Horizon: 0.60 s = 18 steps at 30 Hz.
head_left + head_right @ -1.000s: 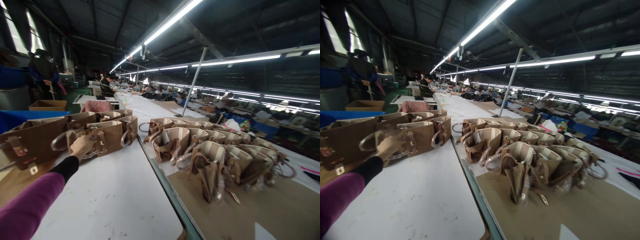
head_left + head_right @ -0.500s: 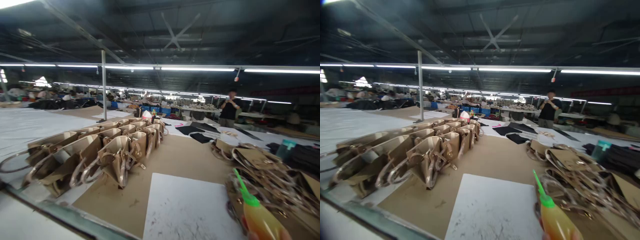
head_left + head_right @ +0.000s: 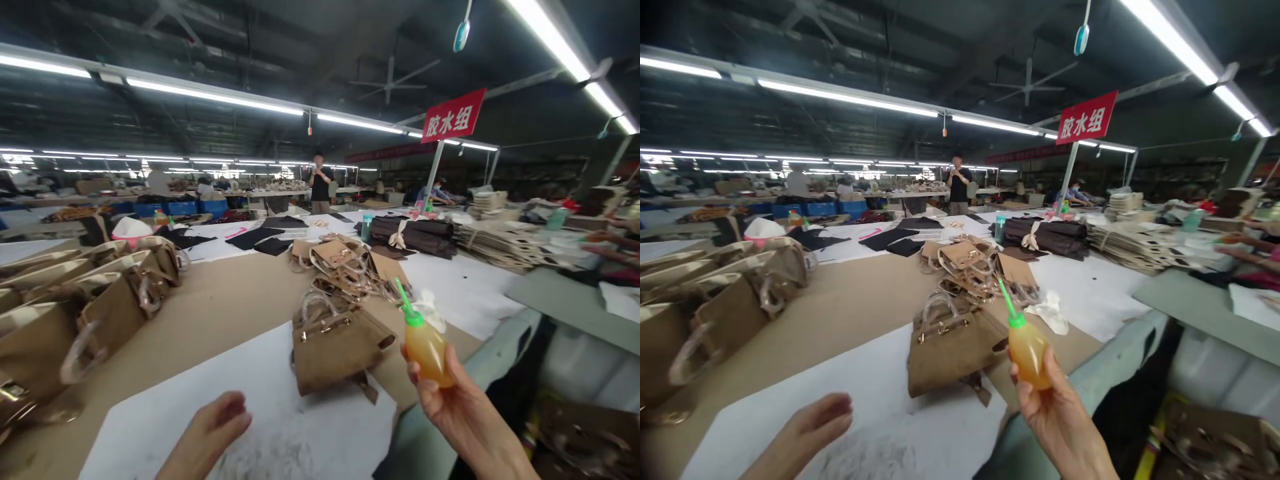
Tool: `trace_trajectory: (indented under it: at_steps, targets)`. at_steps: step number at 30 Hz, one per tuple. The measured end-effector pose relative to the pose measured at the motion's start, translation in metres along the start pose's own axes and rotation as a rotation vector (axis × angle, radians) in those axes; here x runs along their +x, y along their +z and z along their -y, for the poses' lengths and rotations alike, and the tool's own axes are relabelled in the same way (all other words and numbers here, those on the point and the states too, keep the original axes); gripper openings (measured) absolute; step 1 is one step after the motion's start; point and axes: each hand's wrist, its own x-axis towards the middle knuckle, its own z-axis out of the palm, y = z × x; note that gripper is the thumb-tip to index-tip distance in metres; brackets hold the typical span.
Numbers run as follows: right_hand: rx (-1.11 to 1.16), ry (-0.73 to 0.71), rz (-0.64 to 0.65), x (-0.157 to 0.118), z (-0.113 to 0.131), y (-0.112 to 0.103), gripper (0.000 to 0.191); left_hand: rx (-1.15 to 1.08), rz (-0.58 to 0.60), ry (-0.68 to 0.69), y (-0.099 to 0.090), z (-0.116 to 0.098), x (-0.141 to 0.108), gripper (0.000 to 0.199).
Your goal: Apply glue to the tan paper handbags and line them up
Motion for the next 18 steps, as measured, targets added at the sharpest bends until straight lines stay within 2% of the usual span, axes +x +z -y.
trace_trajectory:
  at_steps: [4, 7, 10, 14, 16, 18]
  targets:
    - [0.026, 0.004, -0.051, 0.015, 0.007, -0.03, 0.066, -0.189, 0.128, -0.17, 0.083, -0.023, 0.063, 0.056]
    - [0.073, 0.032, -0.052, 0.028, 0.007, -0.048, 0.06, -0.322, 0.168, -0.301, 0.121, -0.042, 0.095, 0.044]
    - [0.116, 0.038, -0.075, 0.04, 0.005, -0.056, 0.054, -0.443, 0.228, -0.398, 0.134, -0.055, 0.109, 0.033]
    - [0.132, 0.053, -0.106, 0.054, -0.001, -0.054, 0.051, -0.493, 0.277, -0.506, 0.133, -0.059, 0.116, 0.028]
    - [0.138, 0.09, -0.089, 0.059, -0.005, -0.055, 0.049, -0.489, 0.268, -0.509, 0.133, -0.059, 0.119, 0.02]
    - [0.155, 0.119, -0.07, 0.064, -0.009, -0.06, 0.045, -0.447, 0.268, -0.415, 0.135, -0.062, 0.12, 0.011]
